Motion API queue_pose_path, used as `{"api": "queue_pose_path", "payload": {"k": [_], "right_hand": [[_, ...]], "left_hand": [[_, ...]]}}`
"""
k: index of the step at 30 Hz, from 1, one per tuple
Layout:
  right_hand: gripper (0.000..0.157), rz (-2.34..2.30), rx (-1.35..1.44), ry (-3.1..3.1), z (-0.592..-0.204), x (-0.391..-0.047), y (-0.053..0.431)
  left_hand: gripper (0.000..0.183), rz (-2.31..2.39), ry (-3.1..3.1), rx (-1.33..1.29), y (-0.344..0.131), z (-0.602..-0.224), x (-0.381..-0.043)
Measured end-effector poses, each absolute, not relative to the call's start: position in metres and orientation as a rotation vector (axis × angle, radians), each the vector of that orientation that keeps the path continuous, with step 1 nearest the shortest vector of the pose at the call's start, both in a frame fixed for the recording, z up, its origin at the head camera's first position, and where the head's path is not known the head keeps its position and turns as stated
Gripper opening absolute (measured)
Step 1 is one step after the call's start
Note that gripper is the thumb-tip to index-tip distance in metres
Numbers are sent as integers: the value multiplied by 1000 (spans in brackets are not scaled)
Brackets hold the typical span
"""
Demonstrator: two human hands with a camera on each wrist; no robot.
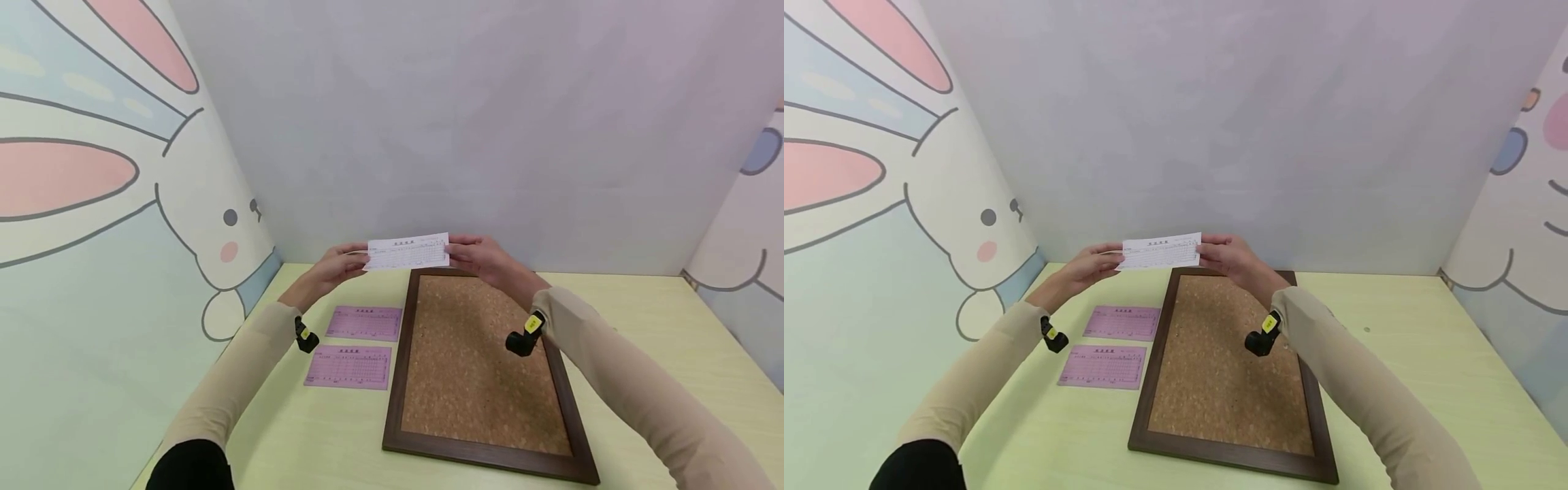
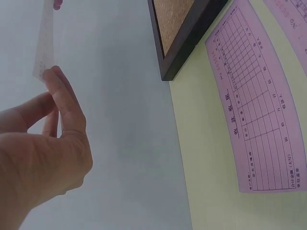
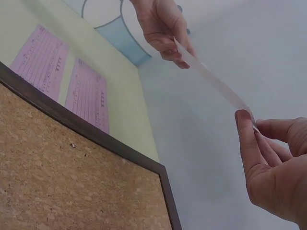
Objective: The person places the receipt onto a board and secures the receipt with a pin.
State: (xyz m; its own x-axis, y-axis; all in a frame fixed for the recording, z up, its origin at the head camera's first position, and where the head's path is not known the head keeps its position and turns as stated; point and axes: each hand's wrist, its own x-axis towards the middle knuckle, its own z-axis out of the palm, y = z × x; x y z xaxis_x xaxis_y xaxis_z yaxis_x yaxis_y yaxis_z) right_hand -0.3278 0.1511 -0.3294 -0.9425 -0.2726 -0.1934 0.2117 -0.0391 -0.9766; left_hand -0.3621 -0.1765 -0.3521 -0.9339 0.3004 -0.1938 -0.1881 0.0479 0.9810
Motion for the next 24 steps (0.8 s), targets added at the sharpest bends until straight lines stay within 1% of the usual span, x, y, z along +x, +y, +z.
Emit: {"api": "queue_pose_path", "payload": {"k": [13,24], "right_hand": [[51,-2017,-41,2028,-332,-322,184],[53,-2008,36,2069,-332,-318,209]], "left_hand": [[48,1967,1939,107,-143,-354,-371],[46,1894,1971,180,-116,-357,-375]]}}
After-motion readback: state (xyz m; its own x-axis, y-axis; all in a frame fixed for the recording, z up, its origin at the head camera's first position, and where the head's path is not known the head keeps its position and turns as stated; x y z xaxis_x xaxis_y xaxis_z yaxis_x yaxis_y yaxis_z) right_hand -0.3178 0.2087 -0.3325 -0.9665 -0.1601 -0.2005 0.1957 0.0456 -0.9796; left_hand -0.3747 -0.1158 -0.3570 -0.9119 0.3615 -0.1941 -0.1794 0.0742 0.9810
